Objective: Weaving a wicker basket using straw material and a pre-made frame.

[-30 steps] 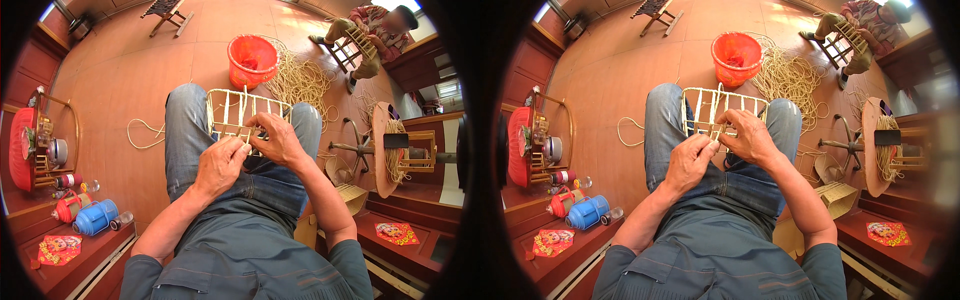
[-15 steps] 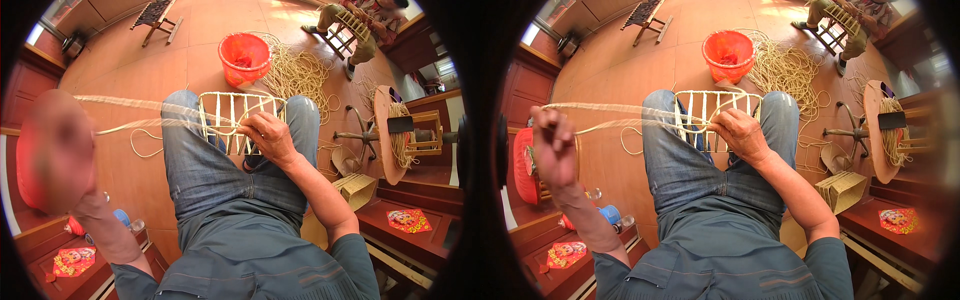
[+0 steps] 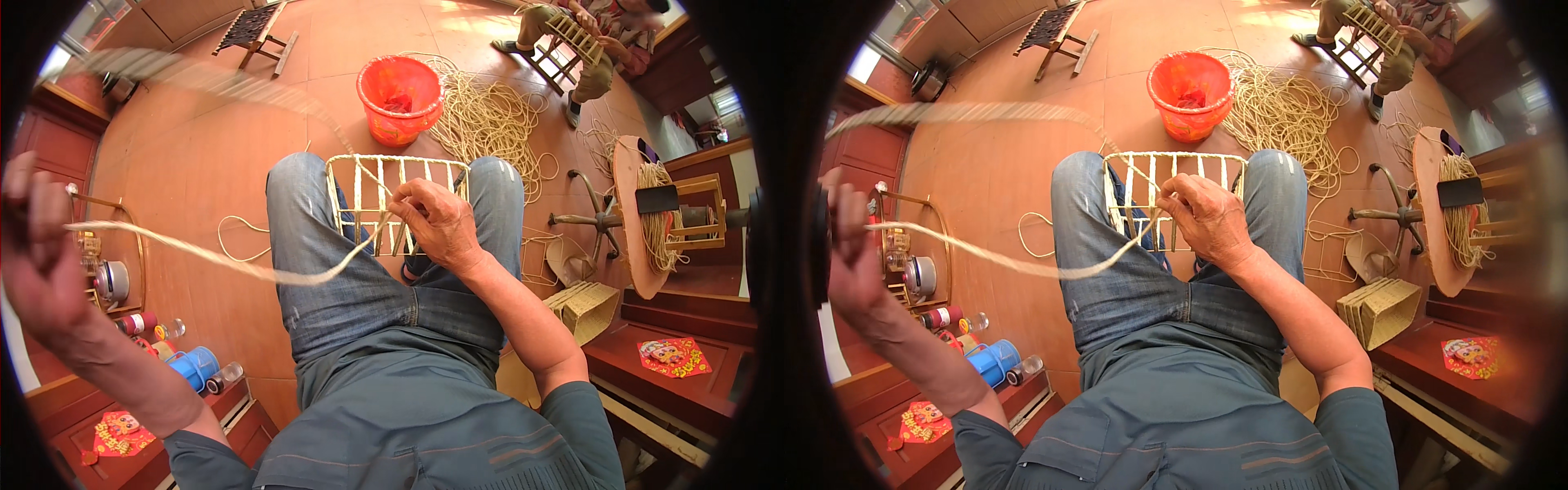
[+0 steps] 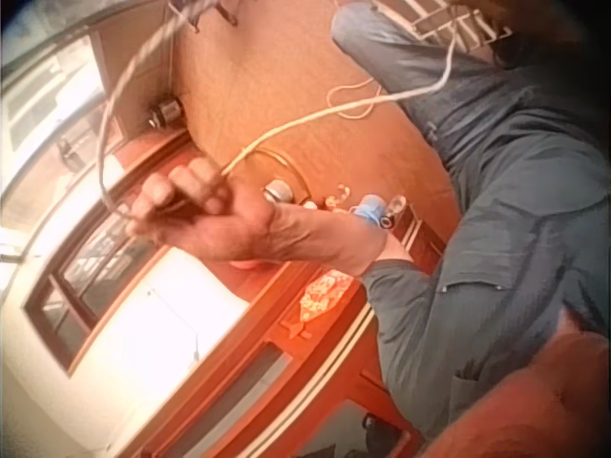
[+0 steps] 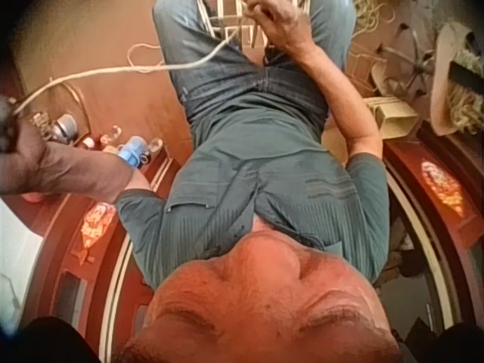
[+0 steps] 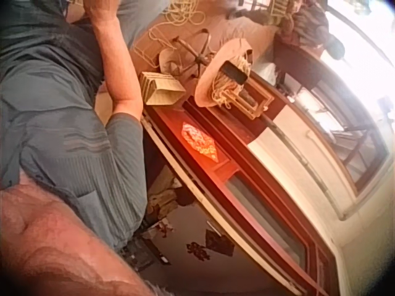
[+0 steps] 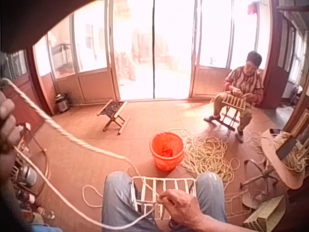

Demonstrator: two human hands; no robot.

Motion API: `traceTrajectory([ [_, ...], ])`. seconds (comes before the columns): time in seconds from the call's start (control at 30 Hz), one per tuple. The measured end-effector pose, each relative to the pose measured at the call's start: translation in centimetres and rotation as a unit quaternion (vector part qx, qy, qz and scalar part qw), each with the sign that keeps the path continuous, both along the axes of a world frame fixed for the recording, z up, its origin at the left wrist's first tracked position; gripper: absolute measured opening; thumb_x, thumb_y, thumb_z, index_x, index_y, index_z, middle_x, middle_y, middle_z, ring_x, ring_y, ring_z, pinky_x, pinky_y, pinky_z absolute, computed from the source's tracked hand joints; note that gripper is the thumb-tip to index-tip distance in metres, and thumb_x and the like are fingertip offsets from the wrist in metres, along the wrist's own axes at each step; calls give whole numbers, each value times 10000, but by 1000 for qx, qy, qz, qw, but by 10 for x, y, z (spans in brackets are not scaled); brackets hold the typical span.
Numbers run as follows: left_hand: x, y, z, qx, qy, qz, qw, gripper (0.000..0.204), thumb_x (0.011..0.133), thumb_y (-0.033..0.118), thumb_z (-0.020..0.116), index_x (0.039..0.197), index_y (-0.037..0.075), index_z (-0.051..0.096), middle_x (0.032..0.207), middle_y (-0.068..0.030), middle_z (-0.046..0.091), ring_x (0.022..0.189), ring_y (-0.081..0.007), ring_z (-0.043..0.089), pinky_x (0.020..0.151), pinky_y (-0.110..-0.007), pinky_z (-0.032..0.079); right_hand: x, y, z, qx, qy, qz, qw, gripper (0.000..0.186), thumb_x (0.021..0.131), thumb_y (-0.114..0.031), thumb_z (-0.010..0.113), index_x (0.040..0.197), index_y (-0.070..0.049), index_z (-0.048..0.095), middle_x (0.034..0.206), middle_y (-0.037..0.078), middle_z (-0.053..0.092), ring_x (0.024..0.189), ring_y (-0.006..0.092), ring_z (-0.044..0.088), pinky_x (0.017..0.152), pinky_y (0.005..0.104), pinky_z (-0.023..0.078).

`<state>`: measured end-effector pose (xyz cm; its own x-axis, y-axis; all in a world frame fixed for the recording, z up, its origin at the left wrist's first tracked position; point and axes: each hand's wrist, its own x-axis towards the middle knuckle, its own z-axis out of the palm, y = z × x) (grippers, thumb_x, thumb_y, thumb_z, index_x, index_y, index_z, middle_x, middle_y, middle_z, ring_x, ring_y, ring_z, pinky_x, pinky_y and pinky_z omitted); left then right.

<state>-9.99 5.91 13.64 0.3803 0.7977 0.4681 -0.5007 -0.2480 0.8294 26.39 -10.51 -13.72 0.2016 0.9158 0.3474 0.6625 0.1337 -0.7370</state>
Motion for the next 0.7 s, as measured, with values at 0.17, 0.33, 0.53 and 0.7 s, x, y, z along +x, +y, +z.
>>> traceTrajectory([
  [0.17,54,-52,-85,-161,139,-10,977,381,1203,373,467,1010,75,603,792,27,474,512,-37,307,433,-224,238,3,-2,-3,14,-51,8,999,115,981,-169,805,1016,-75,749,870,85,697,761,258,698,670,370,560],
  [0.33,100,-80,-160,-274,278,-190,901,419,1156,334,563,1120,-28,772,806,-27,711,499,-12,432,452,-187,323,7,-1,1,27,-80,48,995,110,972,-165,800,1005,-70,755,861,96,680,787,298,682,694,405,553],
  [0.53,140,-116,-244,-387,265,-148,871,376,1176,233,470,1417,-9,626,993,-101,734,649,-87,653,559,-231,554,13,-2,11,-42,-60,97,993,108,986,-122,690,1047,-51,744,922,150,674,862,339,685,768,437,552],
  [0.7,160,-142,-274,-131,424,-25,896,353,1104,145,572,1426,8,620,962,-108,756,683,-148,692,619,-311,566,16,2,17,-122,-73,107,984,171,907,-132,687,1052,-56,736,926,156,676,868,349,689,792,442,556],
])
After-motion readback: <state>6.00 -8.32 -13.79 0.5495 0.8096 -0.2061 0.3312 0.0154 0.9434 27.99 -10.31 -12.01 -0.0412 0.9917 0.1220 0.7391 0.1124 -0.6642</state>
